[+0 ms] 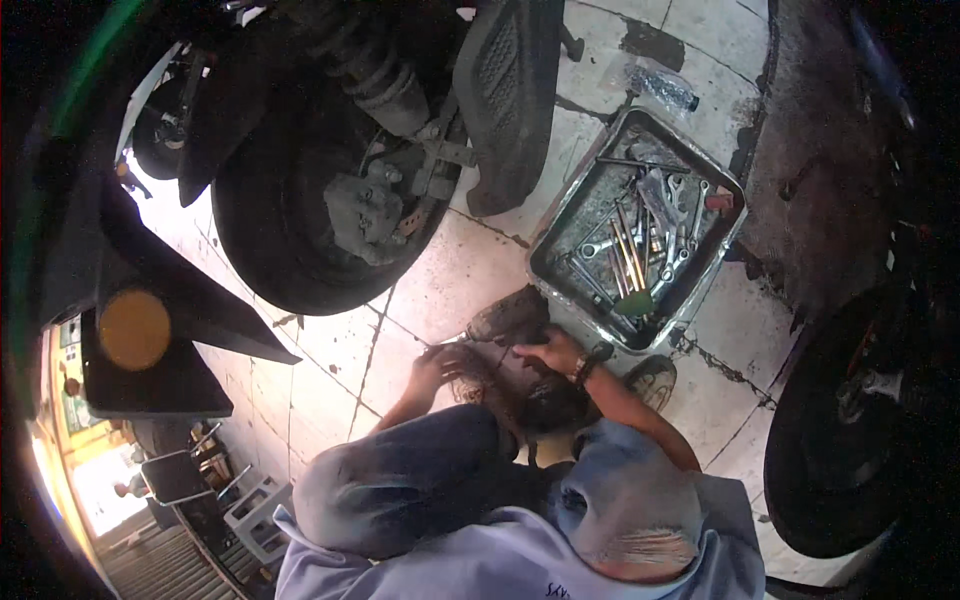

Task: The person removes bolts from a scooter's rear brake assembly using a power tool, removes the brake caliper, and then repeats the process on the front wheel of a different scooter.

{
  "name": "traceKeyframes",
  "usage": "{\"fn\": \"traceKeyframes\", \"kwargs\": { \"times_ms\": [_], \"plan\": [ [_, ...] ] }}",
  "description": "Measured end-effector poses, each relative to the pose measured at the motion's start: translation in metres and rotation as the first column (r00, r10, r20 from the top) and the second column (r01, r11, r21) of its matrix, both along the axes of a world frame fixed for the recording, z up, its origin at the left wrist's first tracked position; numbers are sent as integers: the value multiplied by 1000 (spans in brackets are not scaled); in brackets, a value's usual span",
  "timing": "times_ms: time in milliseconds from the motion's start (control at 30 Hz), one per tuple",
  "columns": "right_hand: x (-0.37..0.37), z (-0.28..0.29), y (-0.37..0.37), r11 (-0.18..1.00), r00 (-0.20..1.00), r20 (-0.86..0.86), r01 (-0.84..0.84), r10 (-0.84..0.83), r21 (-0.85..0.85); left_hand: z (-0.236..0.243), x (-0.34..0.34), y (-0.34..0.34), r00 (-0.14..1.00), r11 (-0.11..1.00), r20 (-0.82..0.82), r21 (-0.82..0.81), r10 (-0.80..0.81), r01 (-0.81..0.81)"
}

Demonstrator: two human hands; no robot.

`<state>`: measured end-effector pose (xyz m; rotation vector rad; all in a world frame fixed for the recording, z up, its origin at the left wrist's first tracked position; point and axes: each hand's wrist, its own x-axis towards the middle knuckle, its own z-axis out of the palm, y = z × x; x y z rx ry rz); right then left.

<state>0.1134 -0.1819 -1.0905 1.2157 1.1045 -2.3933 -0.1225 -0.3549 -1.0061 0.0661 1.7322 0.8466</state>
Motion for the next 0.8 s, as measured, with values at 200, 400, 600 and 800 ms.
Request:
{"fn": "traceKeyframes", "kwargs": {
  "times_ms": [200, 400, 600, 800],
  "plan": [
    [30, 24, 4, 970, 966, -147, 190, -212, -154, -4, 18, 35, 987, 970, 125, -233, 105, -73],
    [63, 76, 11, 884, 803, -595, 301, -32, 359, 70, 21, 100, 958, 949, 267, 315, -106, 17],
    [97, 122, 10, 730, 776, -621, 486, -108, 481, 127, 52, 166, 899, 845, 217, 477, -382, 244],
    [104, 131, 22, 777, 819, -495, 504, -291, 378, 134, 58, 192, 887, 784, 133, 539, -441, 309]
  ]
}}
